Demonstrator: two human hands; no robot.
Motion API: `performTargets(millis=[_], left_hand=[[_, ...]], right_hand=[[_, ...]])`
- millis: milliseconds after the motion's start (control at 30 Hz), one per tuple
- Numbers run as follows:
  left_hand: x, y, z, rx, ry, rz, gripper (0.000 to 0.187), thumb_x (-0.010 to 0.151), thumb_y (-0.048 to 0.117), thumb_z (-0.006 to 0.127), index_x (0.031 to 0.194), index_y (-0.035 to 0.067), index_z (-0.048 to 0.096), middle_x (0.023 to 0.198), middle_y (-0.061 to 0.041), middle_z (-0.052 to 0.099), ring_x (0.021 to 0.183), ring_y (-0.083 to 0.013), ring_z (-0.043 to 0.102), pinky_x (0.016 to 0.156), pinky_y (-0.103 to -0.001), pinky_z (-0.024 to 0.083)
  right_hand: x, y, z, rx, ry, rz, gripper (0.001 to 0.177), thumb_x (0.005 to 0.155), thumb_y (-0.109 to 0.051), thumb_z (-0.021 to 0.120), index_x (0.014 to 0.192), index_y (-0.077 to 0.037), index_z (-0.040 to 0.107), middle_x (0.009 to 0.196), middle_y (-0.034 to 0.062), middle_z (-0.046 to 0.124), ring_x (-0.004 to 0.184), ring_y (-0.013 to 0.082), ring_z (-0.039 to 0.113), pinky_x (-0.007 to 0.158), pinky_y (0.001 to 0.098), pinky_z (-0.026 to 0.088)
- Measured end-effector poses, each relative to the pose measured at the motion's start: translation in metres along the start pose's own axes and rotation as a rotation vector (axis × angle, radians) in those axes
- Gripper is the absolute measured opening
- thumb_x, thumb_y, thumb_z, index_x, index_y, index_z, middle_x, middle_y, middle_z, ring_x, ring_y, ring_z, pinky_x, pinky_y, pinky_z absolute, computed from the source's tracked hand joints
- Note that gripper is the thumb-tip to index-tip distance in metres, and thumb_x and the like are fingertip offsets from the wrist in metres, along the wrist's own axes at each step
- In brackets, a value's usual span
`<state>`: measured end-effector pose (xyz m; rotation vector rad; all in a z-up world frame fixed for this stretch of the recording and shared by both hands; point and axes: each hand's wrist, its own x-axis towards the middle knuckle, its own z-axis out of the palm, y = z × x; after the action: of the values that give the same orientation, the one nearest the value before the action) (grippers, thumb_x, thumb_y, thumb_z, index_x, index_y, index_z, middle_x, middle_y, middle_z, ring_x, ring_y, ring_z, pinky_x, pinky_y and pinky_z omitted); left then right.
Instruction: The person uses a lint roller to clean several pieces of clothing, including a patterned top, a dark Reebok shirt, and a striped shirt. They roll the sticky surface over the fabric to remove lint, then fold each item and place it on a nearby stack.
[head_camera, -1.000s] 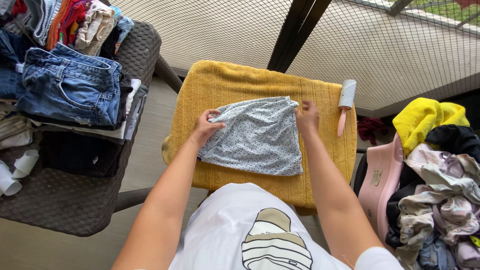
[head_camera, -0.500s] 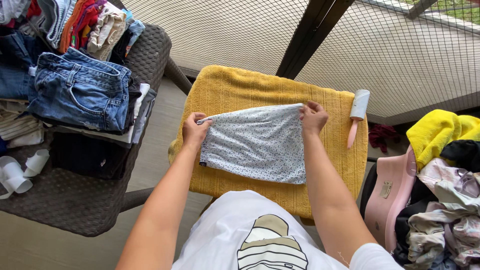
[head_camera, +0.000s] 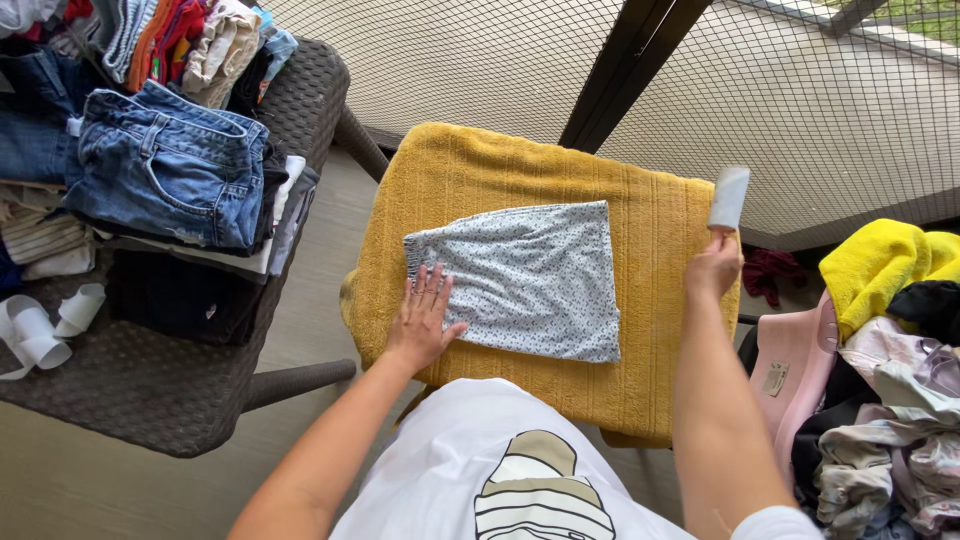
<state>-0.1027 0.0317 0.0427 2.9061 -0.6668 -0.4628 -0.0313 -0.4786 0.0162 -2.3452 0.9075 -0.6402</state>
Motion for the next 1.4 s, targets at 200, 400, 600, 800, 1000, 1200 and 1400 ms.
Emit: performTargets(millis=[200,400,600,800,1000,1200,1400], left_hand=[[-0.033,0.011,0.015,-0.034,0.142,0.21,0.1,0.092,0.059,0.057,0.16,-0.001,0.015,0.17,-0.018,0.005,0.157,-0.0348,0.001,0.126,-0.048,0.004],[-0.052,0.005,0.045,-0.042,0.036,0.18,0.105,0.085,0.06,0.067,0.16,0.004,0.02,0.169,-0.014,0.01,0.158,-0.0342,0.004,0.128,-0.048,0.007],[-0.05,0.008,0.03,-0.022,-0.095,0.164,0.108,0.085,0.061,0.067,0.161,0.004,0.016,0.17,-0.014,0.002,0.157,-0.0329,0.0,0.127,-0.046,0.004],[-0.046,0.008,0.051,0.032,-0.023,0.192,0.079,0.091,0.044,0.063,0.16,0.032,0.027,0.171,-0.011,0.005,0.155,-0.0418,0.003,0.123,-0.058,0.009],[-0.028,0.018,0.076,0.106,-0.065,0.229,0.065,0.096,0.03,0.058,0.155,0.044,0.033,0.172,0.002,0.009,0.15,-0.0579,-0.001,0.114,-0.079,0.007],[-0.034,0.03,0.024,0.06,-0.289,0.184,0.078,0.091,0.048,0.063,0.159,0.041,0.023,0.172,0.002,0.002,0.151,-0.0564,-0.007,0.116,-0.077,0.002],[-0.033,0.026,0.01,0.037,-0.242,0.186,0.082,0.091,0.057,0.061,0.162,0.037,0.026,0.173,0.001,0.008,0.156,-0.0459,0.003,0.123,-0.068,0.01]], right_hand=[[-0.191,-0.085,0.005,0.501,-0.451,-0.515,0.018,0.1,-0.009,0.061,0.115,-0.008,0.072,0.098,0.0104,0.069,0.082,0.02,0.068,0.069,0.0325,0.058],[-0.247,-0.118,0.037,0.173,-0.53,-0.724,0.023,0.09,-0.009,0.073,0.105,-0.024,0.081,0.107,0.0077,0.067,0.099,0.0243,0.057,0.08,0.0299,0.059],[-0.136,-0.152,0.084,-0.049,-0.345,-0.572,0.033,0.089,-0.005,0.072,0.114,-0.024,0.081,0.103,0.0124,0.067,0.094,0.0297,0.054,0.087,0.0412,0.049],[-0.157,-0.147,0.03,0.122,-0.336,-0.698,0.018,0.102,-0.006,0.068,0.118,-0.007,0.077,0.095,0.0111,0.067,0.097,0.0251,0.055,0.084,0.0363,0.046],[-0.259,-0.091,-0.029,0.181,-0.555,-0.665,0.054,0.075,0.01,0.068,0.115,-0.025,0.079,0.099,0.0082,0.068,0.094,0.0279,0.058,0.086,0.039,0.051],[-0.158,-0.055,0.05,-0.154,-0.337,-0.613,0.044,0.093,0.002,0.057,0.121,-0.024,0.078,0.107,0.01,0.067,0.1,0.0316,0.057,0.093,0.0446,0.046],[-0.083,-0.075,0.032,-0.068,-0.037,-0.467,0.027,0.092,-0.01,0.06,0.115,-0.006,0.073,0.106,0.02,0.066,0.103,0.0379,0.055,0.093,0.0483,0.04]])
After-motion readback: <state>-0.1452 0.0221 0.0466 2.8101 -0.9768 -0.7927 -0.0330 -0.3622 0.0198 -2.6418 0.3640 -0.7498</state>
